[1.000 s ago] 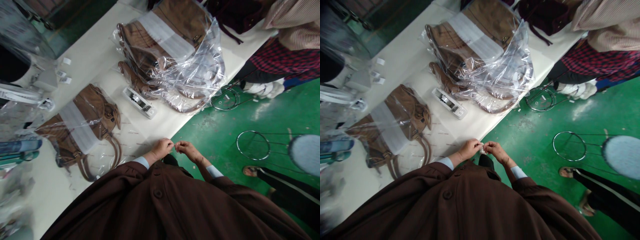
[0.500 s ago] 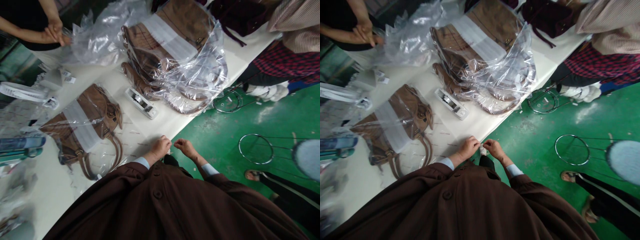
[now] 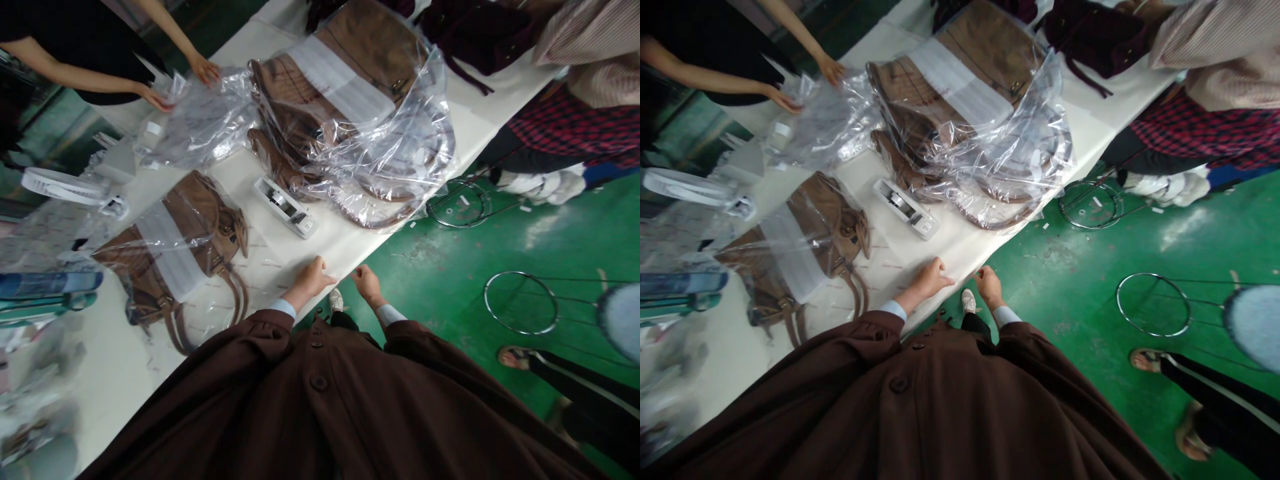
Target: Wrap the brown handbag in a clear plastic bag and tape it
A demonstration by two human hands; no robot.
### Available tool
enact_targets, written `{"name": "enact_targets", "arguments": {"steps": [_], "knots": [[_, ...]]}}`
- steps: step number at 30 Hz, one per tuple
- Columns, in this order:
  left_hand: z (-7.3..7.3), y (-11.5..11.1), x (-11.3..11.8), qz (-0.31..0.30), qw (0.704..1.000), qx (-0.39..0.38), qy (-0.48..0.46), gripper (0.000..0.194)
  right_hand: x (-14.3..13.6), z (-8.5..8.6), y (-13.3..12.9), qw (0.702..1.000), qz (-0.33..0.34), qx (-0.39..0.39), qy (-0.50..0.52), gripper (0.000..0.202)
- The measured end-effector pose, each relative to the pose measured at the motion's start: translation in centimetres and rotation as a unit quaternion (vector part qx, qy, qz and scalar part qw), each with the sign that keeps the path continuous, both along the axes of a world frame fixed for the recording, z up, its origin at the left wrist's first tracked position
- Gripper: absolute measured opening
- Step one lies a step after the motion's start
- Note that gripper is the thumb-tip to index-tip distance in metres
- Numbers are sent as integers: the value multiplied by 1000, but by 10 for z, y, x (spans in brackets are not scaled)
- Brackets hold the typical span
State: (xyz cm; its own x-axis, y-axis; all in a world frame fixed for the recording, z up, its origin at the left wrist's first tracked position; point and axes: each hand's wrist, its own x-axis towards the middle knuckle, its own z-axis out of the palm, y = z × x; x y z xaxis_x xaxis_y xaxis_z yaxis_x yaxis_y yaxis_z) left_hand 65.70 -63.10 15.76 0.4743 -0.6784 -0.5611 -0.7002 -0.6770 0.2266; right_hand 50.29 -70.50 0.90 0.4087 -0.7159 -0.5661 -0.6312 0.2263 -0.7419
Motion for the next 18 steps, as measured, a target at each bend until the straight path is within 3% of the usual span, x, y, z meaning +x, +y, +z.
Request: {"name": "enact_targets", "arguments": {"steps": [5,8,10,12,14,18], "knots": [[16,16,27,-53,998,17,43,43,-35,-2,-28,997,-25,-47,61,14],[25,37,37,-22,999,0,34,27,-51,18,-44,990,-50,-94,87,22],[30,50,44,0,1000,-16,20,16,-47,43,-53,983,-72,-143,85,32],[35,60,52,33,998,-52,0,10,-28,76,-59,976,-68,-207,26,34],[40,64,60,71,992,-101,-21,8,4,113,-63,962,-21,-261,-78,30],[45,65,68,103,981,-164,-28,7,87,170,-71,939,82,-269,-199,27]]}}
